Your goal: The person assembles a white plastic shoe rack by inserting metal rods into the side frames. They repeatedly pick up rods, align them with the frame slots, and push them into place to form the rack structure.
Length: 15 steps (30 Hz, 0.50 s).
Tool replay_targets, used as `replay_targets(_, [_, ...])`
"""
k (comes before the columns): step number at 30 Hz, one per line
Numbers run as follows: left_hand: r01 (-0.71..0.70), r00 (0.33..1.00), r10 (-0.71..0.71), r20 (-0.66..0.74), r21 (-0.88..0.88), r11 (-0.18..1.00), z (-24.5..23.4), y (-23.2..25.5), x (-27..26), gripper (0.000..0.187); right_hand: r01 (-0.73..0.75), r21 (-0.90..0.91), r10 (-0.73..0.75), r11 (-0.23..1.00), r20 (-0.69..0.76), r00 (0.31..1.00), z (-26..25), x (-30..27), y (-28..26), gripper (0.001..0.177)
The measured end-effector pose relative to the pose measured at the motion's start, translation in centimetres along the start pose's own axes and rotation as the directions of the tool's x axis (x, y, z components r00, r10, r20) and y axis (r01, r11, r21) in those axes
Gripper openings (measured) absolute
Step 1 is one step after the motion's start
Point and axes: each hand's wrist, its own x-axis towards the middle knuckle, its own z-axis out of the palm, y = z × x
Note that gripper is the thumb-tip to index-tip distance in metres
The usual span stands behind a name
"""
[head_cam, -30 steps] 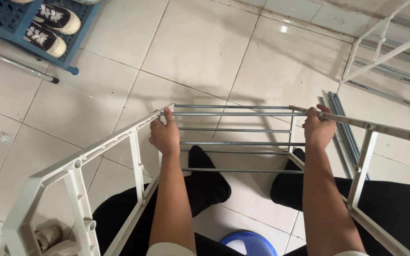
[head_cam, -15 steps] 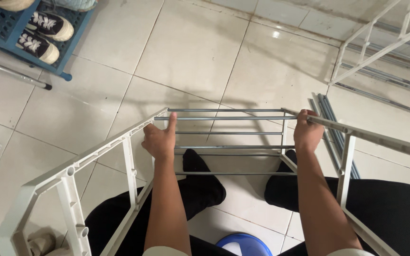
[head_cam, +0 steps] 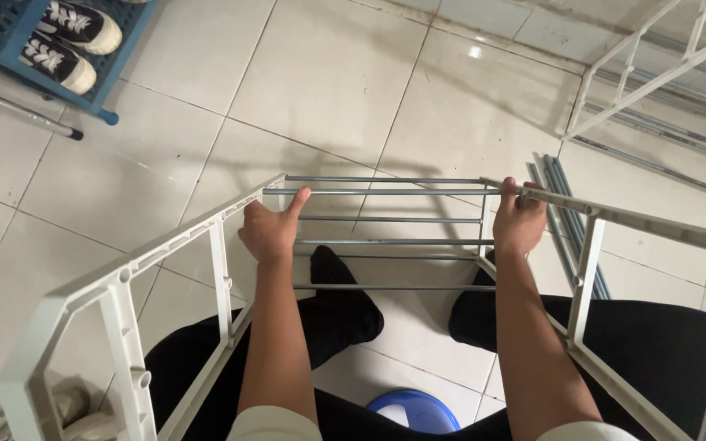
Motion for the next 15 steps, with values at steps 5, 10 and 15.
replay_targets(5, [-0.102, 0.984, 0.092, -0.150, -0.067, 0.993, 0.3, 0.6, 0.7, 0.111, 0.049, -0.041, -0.049, 0.998, -0.006, 0.999, 0.8, 1.1, 0.4, 0.049])
replay_targets(10, [-0.136, 0.984, 0.139, -0.111, 0.038, 0.990, 1.9, 1.5, 3.7, 0.115, 0.121, -0.137, -0.108, 0.983, 0.096, 0.990, 3.5, 4.4, 0.7, 0.055])
replay_targets(15, [-0.310, 0.944, 0.317, -0.096, 0.086, 0.947, 4.9, 1.6, 6.2, 0.112, 0.290, -0.104, -0.278, 0.951, 0.118, 0.953, 6.4, 7.8, 1.3, 0.066])
